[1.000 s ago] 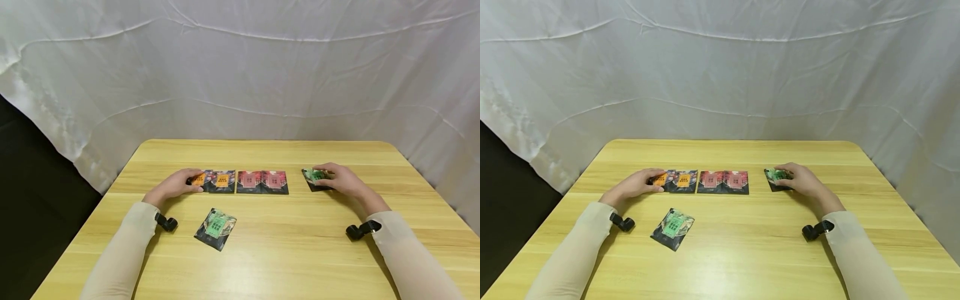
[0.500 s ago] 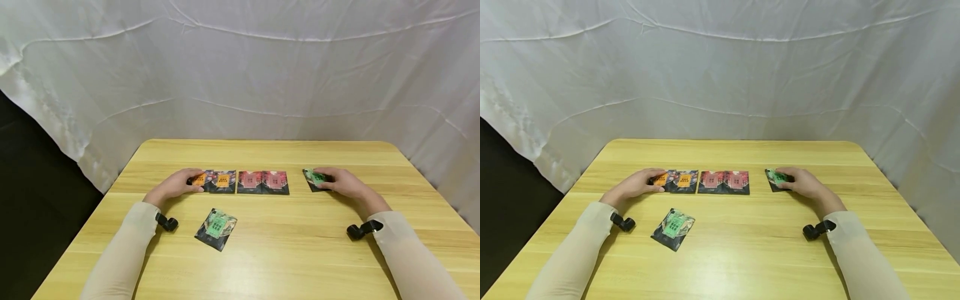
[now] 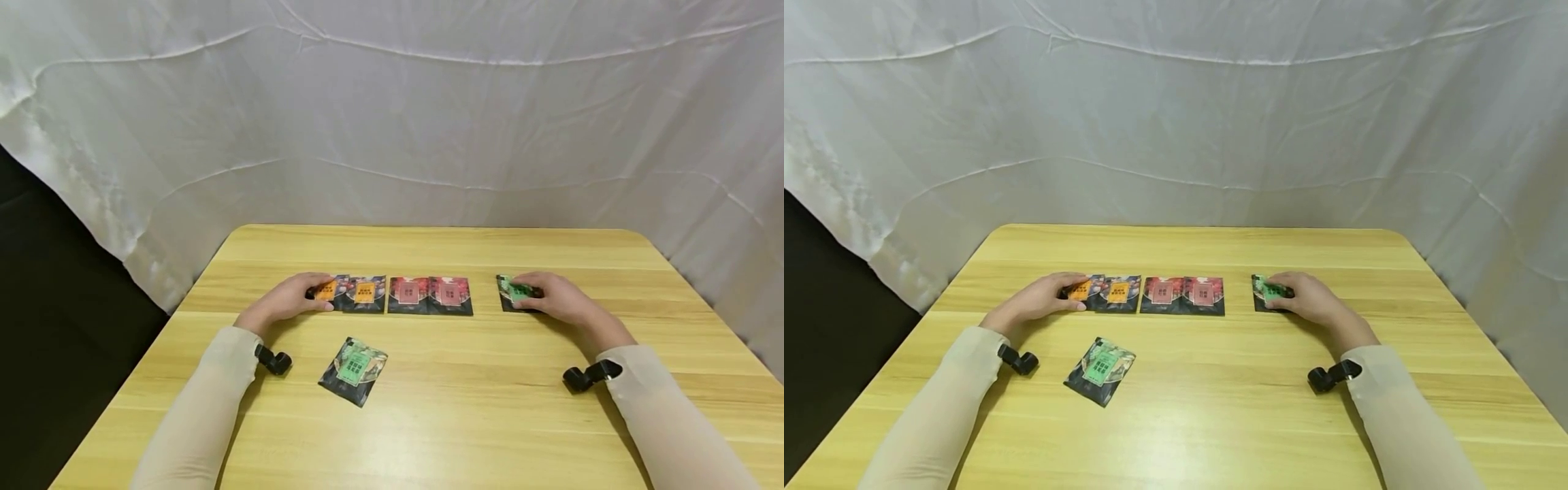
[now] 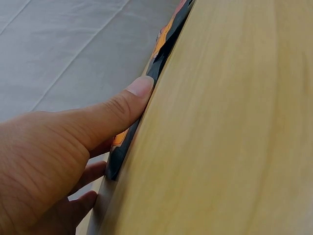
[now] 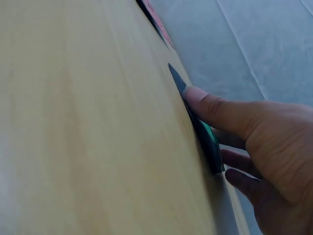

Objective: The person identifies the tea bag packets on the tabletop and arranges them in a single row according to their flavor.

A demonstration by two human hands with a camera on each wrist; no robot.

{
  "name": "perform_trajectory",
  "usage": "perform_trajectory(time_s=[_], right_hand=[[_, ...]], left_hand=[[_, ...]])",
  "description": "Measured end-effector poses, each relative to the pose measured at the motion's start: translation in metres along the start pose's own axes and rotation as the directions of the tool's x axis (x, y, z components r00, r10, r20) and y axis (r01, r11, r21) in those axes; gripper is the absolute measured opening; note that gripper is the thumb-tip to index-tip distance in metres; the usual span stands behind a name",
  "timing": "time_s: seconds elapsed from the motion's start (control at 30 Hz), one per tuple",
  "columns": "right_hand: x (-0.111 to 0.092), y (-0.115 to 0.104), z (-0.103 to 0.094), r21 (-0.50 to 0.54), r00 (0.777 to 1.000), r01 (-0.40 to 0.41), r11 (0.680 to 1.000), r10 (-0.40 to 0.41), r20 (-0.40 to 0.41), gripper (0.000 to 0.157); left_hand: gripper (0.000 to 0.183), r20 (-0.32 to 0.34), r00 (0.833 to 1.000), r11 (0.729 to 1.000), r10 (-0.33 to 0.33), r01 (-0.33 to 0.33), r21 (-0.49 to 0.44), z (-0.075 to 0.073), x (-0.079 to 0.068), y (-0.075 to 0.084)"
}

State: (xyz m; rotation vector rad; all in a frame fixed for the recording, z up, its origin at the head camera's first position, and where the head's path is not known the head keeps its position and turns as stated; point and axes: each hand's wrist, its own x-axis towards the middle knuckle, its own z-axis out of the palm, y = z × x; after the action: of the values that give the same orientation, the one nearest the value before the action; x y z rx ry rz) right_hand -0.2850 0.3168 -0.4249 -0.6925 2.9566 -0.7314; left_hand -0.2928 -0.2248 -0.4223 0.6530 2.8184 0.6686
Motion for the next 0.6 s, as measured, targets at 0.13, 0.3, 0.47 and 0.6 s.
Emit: perform_trajectory(time_s=[0.13,0.3,0.47,0.6], right_hand=[[0.0,-0.004,-0.001,-0.013,1.0,-0.022,1.0,0.022,0.004,0.057],[0.0,-0.008,0.001,-0.012,0.999,-0.027,1.0,0.027,0.017,0.058],[0.001,-0.014,0.002,-0.034,1.0,0.003,0.999,-0.002,0.027,0.059],[0.003,-0.019,0.005,-0.047,0.999,0.023,0.999,-0.022,0.033,0.059]], left_hand=[[0.077,0.0,1.0,1.0,0.006,-0.006,-0.001,-0.001,0.0,0.001],[0.076,-0.006,1.0,1.0,0.006,-0.006,-0.004,0.0,0.001,0.0],[0.077,-0.006,1.0,1.0,0.006,-0.006,-0.006,0.0,0.001,0.0],[0.076,-0.007,1.0,1.0,0.005,-0.005,-0.007,0.0,0.0,0.0]])
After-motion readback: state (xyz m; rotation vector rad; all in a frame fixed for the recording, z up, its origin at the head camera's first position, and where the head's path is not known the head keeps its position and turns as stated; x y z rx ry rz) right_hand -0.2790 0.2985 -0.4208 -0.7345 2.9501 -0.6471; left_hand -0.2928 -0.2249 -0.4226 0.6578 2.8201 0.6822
